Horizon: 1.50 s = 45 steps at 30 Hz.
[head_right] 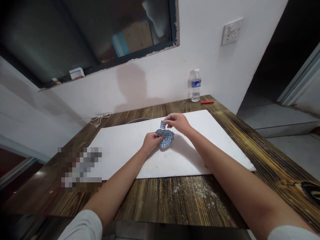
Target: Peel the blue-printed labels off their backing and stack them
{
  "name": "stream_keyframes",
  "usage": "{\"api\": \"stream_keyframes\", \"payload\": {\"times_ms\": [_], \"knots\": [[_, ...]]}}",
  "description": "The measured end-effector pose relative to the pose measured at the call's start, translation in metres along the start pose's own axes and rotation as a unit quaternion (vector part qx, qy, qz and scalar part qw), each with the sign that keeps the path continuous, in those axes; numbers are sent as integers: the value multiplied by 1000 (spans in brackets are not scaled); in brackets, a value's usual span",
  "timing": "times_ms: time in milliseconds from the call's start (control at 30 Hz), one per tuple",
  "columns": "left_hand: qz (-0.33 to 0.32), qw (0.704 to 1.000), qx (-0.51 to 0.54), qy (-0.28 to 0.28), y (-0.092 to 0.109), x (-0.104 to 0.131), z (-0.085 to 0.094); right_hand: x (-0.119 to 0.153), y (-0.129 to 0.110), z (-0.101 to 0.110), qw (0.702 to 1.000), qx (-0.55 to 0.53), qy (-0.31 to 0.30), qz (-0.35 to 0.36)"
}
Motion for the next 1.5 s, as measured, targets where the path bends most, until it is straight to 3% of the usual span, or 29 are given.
{"api": "stream_keyframes", "payload": {"times_ms": [367, 567, 833, 1067, 1233, 1333, 1400, 1500], "knots": [[-25, 995, -56, -82, 0, 3, -11, 10, -25, -30, 973, 161, -157, 48], [-21, 995, -75, -67, -1, 3, -9, 16, -40, -38, 934, 283, -193, 103], [-56, 989, -108, -86, 2, 3, -10, 22, -51, -49, 873, 396, -239, 155], [-65, 986, -128, -88, 5, 3, -10, 24, -48, -52, 856, 427, -249, 148], [-53, 991, -96, -82, 5, 4, -10, 24, -47, -50, 861, 407, -270, 142], [-31, 996, -61, -59, 2, 3, -7, 18, -46, -42, 884, 386, -224, 137], [-21, 999, -19, -41, 0, 2, -5, 11, -42, -32, 909, 365, -151, 135], [-17, 999, 31, 20, -2, -2, 5, 0, -20, -16, 922, 361, -63, 123]]}}
Point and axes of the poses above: each hand's wrist, its own x-axis away from the middle knuckle, its own z-axis out of the back of the hand, y = z × x, the point moved 7 cm from there along -x, towards the middle knuckle, and after that the axes turned 1 degree about -y, right-handed, at the moved point
